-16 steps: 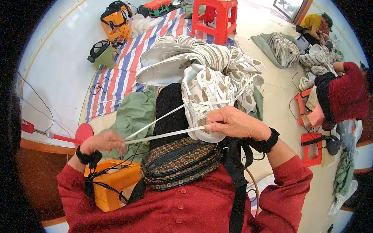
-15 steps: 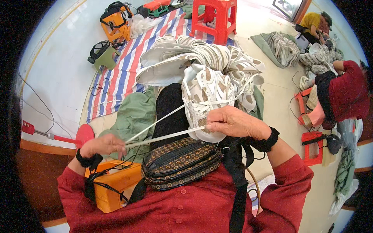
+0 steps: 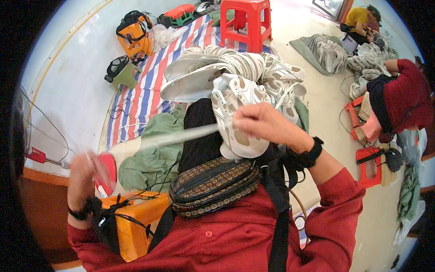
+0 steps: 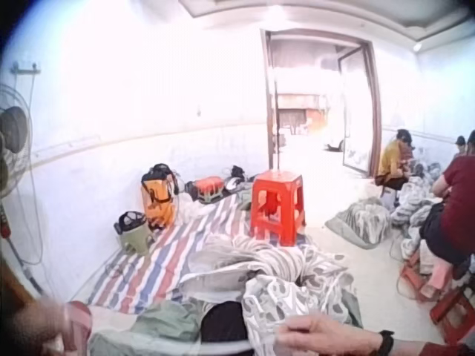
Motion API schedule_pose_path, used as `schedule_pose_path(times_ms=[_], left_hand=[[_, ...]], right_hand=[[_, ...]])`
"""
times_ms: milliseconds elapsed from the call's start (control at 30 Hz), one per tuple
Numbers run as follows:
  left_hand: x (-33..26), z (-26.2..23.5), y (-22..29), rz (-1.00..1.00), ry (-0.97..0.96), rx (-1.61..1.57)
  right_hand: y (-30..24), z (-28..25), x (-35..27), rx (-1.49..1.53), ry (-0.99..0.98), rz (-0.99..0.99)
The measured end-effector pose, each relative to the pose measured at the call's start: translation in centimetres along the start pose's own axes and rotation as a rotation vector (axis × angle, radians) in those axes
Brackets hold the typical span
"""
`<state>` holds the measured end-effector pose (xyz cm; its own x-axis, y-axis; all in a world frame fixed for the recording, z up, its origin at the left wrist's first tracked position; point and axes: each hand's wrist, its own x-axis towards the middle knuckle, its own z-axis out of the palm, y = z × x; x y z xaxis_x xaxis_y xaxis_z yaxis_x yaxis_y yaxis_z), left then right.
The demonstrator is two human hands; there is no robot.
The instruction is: The recorder is lacing and organizing white athletic shoes in a manufacturing environment.
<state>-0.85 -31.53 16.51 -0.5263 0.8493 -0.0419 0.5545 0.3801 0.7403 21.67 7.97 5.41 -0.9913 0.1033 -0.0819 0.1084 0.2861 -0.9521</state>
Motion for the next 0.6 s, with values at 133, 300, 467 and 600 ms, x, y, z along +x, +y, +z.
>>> schedule_pose_path(times_ms=[133,300,467,600], left_hand=[[9.2,-4.7,-3.5,0.111,0.462,0.067],[13.9,2.1,-8.9,0.204,0.450,-0.052],[10.9,14.4,-7.4,0.400,-0.135,0.118],[12.8,18.5,-3.3,0.541,-0.127,0.045]], right_hand=[[-2.7,-1.6,4.4,0.094,0.334,-0.271],[-0.6,-4.2,5.0,-0.021,0.637,-0.200],[3.7,-1.9,1.4,-0.413,0.413,-0.164],[4.9,-1.3,-0.1,-0.591,0.436,-0.223]])
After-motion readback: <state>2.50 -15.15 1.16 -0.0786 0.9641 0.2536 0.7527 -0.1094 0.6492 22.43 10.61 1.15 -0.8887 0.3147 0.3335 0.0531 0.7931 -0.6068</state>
